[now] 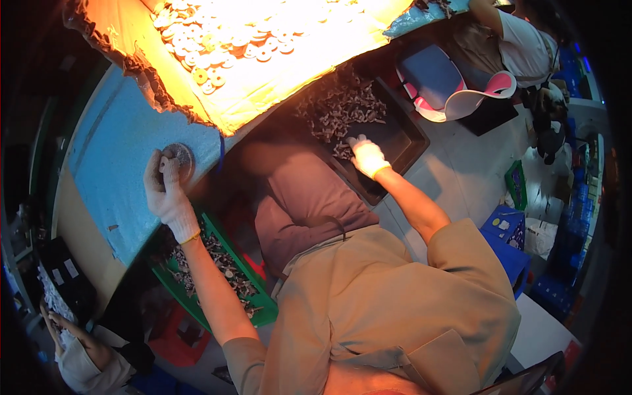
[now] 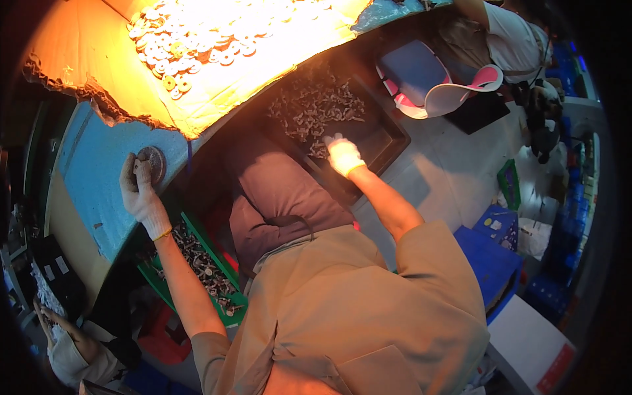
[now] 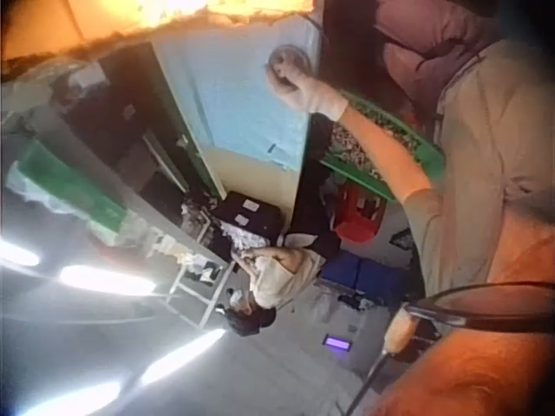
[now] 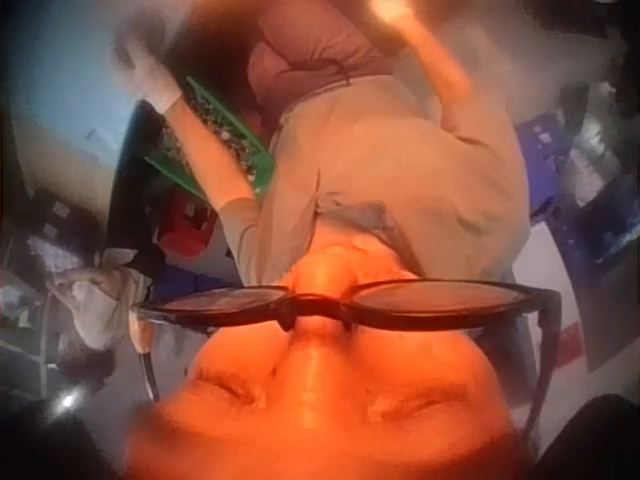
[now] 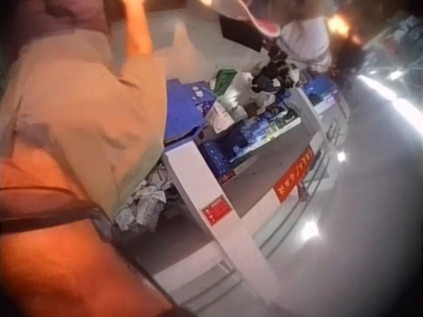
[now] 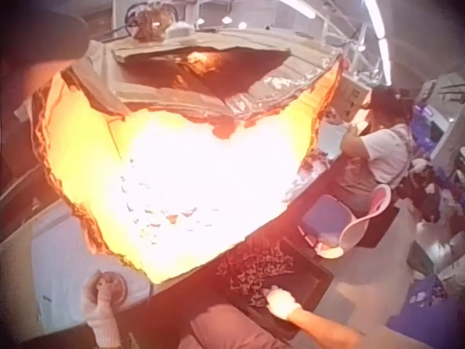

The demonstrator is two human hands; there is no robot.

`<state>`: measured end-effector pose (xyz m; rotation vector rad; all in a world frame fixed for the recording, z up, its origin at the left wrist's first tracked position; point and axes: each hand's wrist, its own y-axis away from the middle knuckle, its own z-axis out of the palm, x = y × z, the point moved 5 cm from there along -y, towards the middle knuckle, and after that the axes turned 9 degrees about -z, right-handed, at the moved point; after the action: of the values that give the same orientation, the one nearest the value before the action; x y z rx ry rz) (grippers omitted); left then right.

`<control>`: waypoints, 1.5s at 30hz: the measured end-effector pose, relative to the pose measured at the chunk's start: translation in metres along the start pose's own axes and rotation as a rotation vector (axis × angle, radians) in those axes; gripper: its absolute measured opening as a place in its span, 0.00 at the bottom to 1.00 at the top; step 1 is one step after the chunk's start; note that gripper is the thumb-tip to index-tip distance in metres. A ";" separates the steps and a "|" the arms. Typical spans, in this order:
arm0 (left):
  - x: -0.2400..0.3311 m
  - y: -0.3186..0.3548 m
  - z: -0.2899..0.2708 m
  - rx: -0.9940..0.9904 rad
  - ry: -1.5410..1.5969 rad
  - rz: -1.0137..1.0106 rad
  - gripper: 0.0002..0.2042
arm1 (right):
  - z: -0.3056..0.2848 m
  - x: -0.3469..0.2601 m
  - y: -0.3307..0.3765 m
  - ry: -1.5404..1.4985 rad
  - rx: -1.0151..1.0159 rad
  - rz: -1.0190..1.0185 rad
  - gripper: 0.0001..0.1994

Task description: The person assembles small plastic and metal components by hand, taking parts from a cardboard box and placing the finished work in a green plastic tray.

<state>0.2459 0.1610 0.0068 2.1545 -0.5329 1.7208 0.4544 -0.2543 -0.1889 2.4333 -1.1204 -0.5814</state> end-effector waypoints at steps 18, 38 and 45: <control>0.033 0.003 -0.017 0.016 -0.321 0.103 0.24 | -0.141 -0.151 0.049 -1.500 -0.009 -0.167 0.17; 0.020 -0.008 -0.017 0.135 -0.264 0.310 0.17 | -0.267 -0.423 -0.008 0.190 0.358 -0.849 0.16; 0.013 0.015 -0.019 0.044 0.595 -0.018 0.32 | -0.262 -0.426 -0.005 0.345 0.284 -0.819 0.16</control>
<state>0.2253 0.1560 0.0243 1.5391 -0.3084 2.2392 0.3408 0.1280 0.1134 3.0494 -0.0296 -0.1977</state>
